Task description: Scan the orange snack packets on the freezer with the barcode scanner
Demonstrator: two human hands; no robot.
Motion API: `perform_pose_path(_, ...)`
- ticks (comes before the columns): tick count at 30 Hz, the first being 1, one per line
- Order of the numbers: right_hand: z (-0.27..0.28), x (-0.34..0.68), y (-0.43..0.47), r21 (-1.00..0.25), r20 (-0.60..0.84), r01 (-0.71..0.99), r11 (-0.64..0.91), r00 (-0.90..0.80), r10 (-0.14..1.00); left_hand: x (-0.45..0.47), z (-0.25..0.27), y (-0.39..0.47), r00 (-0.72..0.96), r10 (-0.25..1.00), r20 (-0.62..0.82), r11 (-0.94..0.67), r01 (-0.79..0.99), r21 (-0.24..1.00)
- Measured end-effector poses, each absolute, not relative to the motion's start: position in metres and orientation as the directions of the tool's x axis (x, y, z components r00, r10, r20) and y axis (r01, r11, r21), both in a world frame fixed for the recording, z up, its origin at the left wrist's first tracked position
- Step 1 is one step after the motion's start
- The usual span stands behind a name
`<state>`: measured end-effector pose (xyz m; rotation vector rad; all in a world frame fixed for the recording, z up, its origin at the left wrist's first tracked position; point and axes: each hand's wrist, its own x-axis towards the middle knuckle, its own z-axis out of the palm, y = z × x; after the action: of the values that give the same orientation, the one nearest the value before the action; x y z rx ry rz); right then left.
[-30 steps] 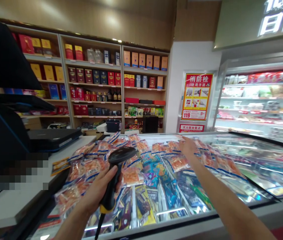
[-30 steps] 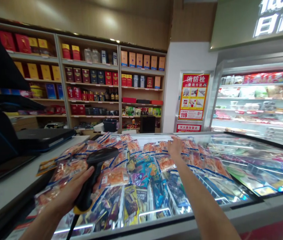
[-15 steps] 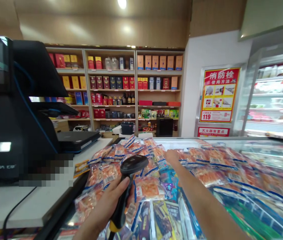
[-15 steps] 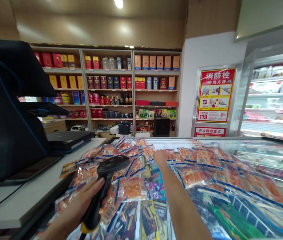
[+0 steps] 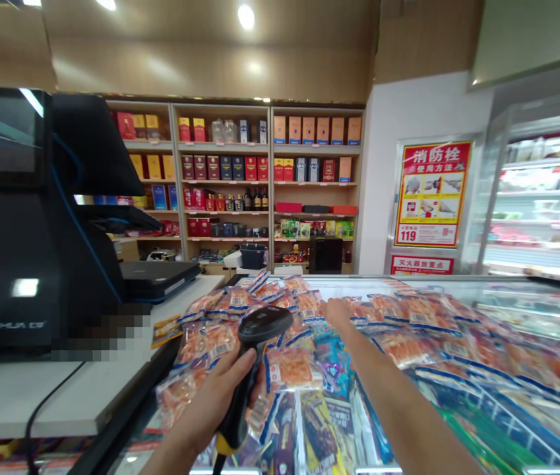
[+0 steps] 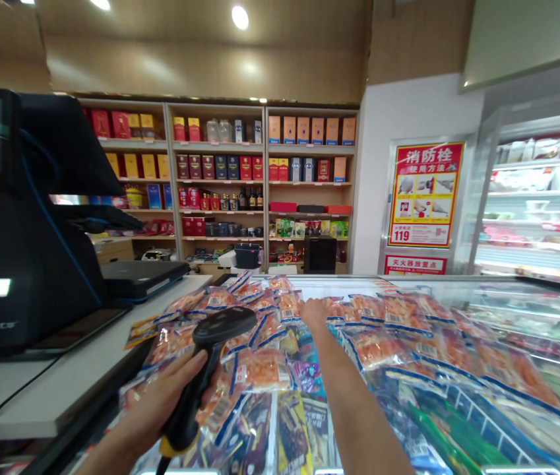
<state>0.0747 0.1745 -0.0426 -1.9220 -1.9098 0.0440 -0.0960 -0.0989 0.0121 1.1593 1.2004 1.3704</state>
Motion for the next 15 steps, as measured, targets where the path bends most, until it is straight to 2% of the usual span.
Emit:
perform_pose_path(6, -0.045, 0.063, 0.176, -0.35, 0.274, 0.935, 0.062, 0.038, 0.961, -0.099, 0.014, -0.096, -0.149, 0.987, 0.066, -0.075, -0.06, 0.995)
perform_pose_path(11, -0.022, 0.077, 0.162, -0.476, 0.426, 0.872, 0.111, 0.119, 0.897, -0.099, 0.012, -0.096, -0.114, 0.99, 0.084, -0.091, -0.062, 0.994)
perform_pose_path(15, -0.005, 0.102, 0.146, -0.509, 0.527, 0.839, 0.193, 0.126, 0.841, -0.09, 0.016, -0.1, -0.083, 0.993, 0.08, -0.087, -0.089, 0.992)
